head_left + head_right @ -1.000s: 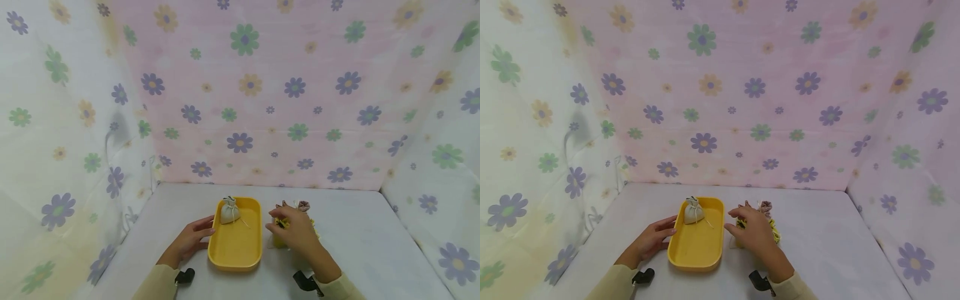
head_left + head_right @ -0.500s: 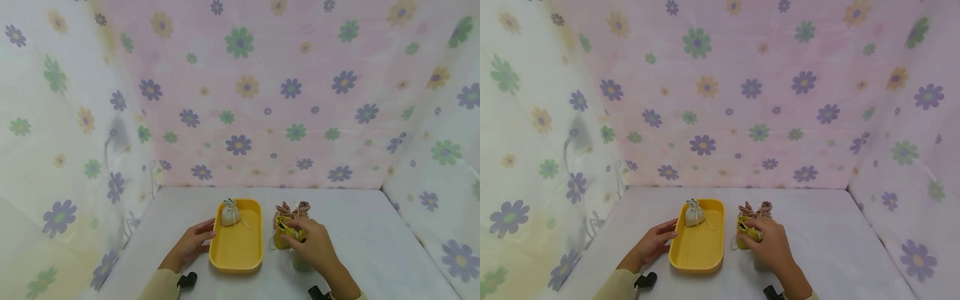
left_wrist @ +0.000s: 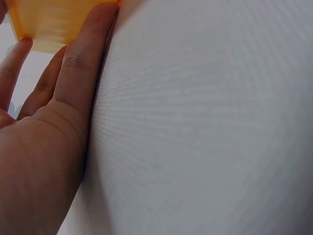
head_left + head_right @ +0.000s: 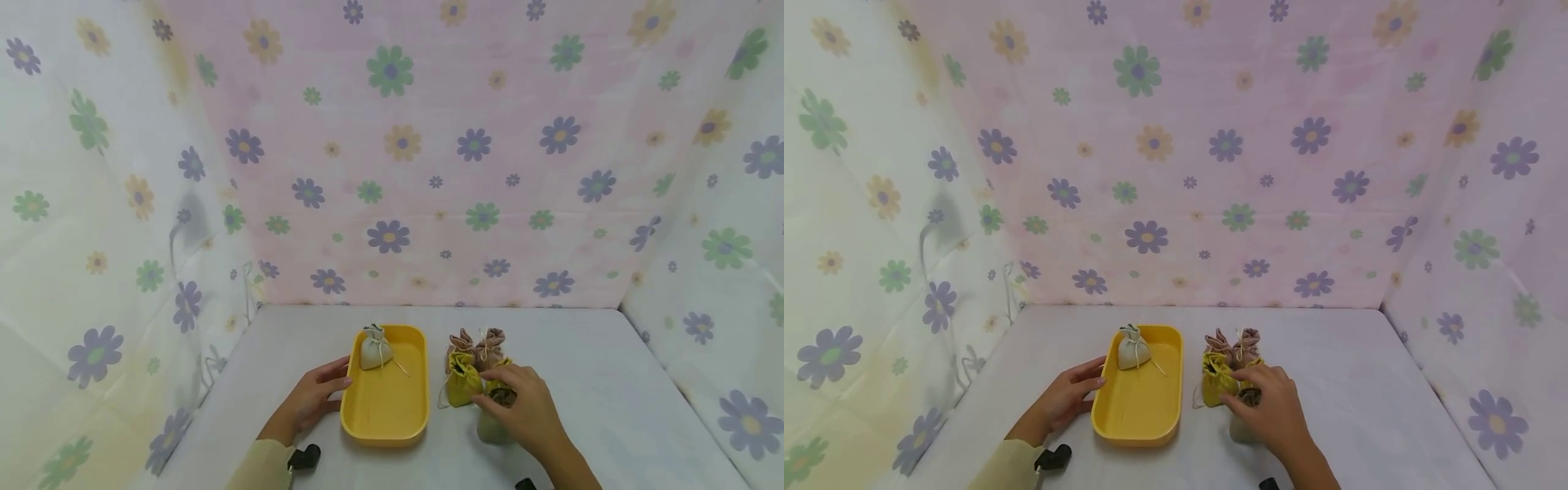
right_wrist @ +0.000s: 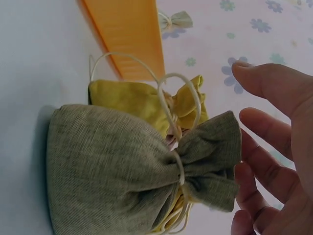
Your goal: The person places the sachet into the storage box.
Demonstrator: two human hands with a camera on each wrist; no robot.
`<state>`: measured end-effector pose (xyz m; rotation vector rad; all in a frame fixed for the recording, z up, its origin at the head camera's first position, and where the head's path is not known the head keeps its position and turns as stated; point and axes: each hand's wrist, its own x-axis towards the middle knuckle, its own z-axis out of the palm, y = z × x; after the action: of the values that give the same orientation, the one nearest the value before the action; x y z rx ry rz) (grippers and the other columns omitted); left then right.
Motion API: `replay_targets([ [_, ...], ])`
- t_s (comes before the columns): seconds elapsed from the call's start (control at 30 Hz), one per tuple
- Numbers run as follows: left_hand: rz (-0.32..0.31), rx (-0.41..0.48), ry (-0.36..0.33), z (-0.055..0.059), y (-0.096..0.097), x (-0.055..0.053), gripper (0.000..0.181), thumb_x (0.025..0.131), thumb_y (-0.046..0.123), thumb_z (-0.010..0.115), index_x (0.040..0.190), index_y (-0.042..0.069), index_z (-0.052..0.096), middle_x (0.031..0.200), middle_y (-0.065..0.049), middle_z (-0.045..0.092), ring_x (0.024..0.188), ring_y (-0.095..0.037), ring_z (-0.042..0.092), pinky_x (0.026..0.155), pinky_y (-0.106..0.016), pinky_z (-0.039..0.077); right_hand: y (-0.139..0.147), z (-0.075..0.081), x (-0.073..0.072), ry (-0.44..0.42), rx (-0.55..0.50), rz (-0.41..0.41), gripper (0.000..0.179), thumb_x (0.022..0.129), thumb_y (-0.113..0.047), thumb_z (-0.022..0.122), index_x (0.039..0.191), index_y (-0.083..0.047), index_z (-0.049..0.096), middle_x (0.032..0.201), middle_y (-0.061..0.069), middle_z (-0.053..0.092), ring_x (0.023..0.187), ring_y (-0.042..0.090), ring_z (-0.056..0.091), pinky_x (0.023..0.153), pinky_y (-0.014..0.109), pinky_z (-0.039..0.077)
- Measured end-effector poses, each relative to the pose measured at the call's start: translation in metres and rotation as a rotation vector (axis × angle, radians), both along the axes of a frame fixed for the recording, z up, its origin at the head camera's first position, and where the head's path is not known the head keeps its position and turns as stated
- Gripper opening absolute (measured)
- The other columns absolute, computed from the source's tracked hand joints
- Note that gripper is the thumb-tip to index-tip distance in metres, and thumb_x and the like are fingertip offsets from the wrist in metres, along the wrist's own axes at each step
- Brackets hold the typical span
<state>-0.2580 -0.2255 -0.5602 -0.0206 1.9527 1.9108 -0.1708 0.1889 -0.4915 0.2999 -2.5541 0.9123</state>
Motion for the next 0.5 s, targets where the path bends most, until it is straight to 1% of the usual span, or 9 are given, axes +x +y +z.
replay_targets([
  [0.1,-0.002,0.0,0.005,0.0,-0.001,0.0,0.066,0.098,0.03,0.073,0.157,0.022,0.046,0.162,-0.015,0.044,0.135,-0.028,0.058,0.097,-0.046,0.06,0.003,-0.003,0.001,-0.045,0.004,-0.017,0.038,0.074,-0.032,0.094,0.108,-0.024,0.078,0.109,-0.011,0.074,0.104,0.017,0.061,0.091,0.052,0.053],
  [0.2,-0.012,0.007,0.014,0.0,-0.001,0.0,0.066,0.098,0.03,0.073,0.157,0.022,0.046,0.162,-0.014,0.044,0.134,-0.028,0.059,0.097,-0.046,0.06,0.006,-0.006,0.001,-0.073,0.003,-0.028,0.038,0.074,-0.033,0.094,0.108,-0.025,0.078,0.109,-0.011,0.074,0.103,0.016,0.059,0.091,0.05,0.053],
  [0.4,-0.016,0.014,0.019,-0.002,-0.002,0.001,0.064,0.099,0.029,0.072,0.157,0.022,0.047,0.162,-0.013,0.044,0.134,-0.027,0.059,0.096,-0.045,0.061,0.01,-0.015,0.004,-0.065,-0.002,-0.051,0.042,0.072,-0.033,0.095,0.109,-0.023,0.078,0.107,-0.011,0.074,0.098,0.013,0.057,0.086,0.045,0.053],
  [0.5,-0.018,0.021,0.016,-0.004,-0.003,0.001,0.064,0.098,0.029,0.072,0.157,0.023,0.047,0.162,-0.013,0.045,0.135,-0.027,0.059,0.096,-0.046,0.061,0.011,-0.019,0.006,-0.067,-0.013,-0.063,0.044,0.072,-0.033,0.095,0.111,-0.023,0.078,0.11,-0.01,0.075,0.1,0.014,0.058,0.086,0.048,0.054],
])
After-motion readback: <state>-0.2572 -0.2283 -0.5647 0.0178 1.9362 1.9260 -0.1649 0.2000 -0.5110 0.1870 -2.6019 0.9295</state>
